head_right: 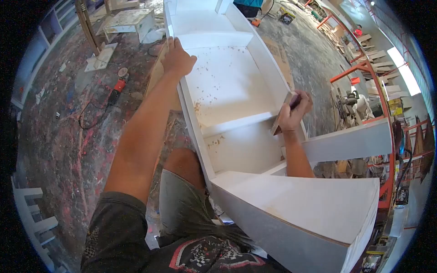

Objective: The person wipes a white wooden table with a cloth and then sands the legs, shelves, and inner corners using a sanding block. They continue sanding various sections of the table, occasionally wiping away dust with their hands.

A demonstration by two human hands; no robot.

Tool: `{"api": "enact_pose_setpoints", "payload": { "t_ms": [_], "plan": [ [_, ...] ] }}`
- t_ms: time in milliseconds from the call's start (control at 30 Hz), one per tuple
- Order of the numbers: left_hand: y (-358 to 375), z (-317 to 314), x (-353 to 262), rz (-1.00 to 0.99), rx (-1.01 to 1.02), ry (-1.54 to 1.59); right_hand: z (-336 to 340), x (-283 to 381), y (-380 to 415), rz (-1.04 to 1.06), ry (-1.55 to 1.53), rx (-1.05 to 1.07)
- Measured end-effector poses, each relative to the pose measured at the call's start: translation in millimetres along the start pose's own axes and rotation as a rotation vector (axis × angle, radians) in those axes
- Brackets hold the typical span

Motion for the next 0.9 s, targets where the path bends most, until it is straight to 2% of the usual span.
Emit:
{"api": "enact_pose_setpoints", "payload": {
  "t_ms": [33, 67, 100, 167, 200, 267, 300, 367, 433, 500, 567, 633, 700, 767, 800, 900],
  "plan": [
    [-2.2, -0.2, 2.5, 0.007, -0.005, 0.001, 0.7, 1.6, 5.3, -0.041, 0.203, 0.065],
    [-0.3, -4.0, 3.9, 0.002, -0.010, 0.017, 7.1, 2.3, 0.5, 0.106, 0.112, 0.090],
    [-2.1, -6.6, 2.4, -0.004, -0.022, 0.035, 7.3, 13.3, -11.4, 0.102, 0.115, 0.088],
    [-5.2, 0.9, -0.6, 0.007, -0.016, 0.035, -0.7, 35.2, -30.0, -0.040, -0.263, -0.042],
    [1.7, 0.1, -0.4, 0.006, 0.004, 0.029, -1.8, 40.0, -12.2, -0.057, -0.256, -0.035],
    [4.5, -6.4, 1.5, -0.007, -0.006, 0.002, -11.2, 53.2, 6.1, -0.047, -0.016, 0.148],
    [-0.3, -3.1, 1.4, -0.013, -0.024, -0.022, -13.4, 58.0, 3.9, -0.031, -0.024, 0.141],
    [2.8, -6.3, 3.9, -0.011, -0.001, 0.012, -2.4, 67.4, 24.0, 0.127, 0.159, 0.256],
    [-10.1, 0.4, -0.8, -0.008, -0.015, 0.051, -11.9, 75.4, -0.8, 0.146, 0.077, 0.198],
    [-1.9, -6.3, 2.9, -0.003, 0.004, 0.015, -15.7, 82.7, -18.1, 0.025, -0.167, -0.004],
    [1.7, -10.7, 4.2, 0.002, 0.023, -0.014, -26.1, 86.3, -4.7, -0.011, -0.275, 0.002],
    [-5.4, -2.4, 2.4, 0.001, 0.011, -0.031, -25.8, 101.6, 28.3, 0.253, 0.044, 0.222],
    [-1.2, -1.0, 0.4, 0.006, 0.033, -0.003, -16.1, 108.1, 39.3, 0.190, 0.059, 0.267],
    [-3.4, -2.1, -2.4, 0.001, 0.026, -0.003, -12.8, 115.0, 18.2, 0.230, 0.029, 0.242],
    [-1.7, -5.0, 1.2, 0.008, 0.023, -0.006, -16.7, 116.7, 11.0, 0.081, -0.114, 0.149],
    [-5.9, -14.1, 6.3, 0.008, -0.002, -0.013, -32.8, 122.1, 2.4, 0.053, -0.034, 0.112]
  ]
}}
Point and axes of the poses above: each hand's wrist, its own y-axis away from the middle knuckle, its own z-axis out of the back of the hand, x = y × z, the point moved 2 cm from there along -y, towards the middle knuckle, and after that the axes turned 10 degrees about -z, right-handed, at the moved point
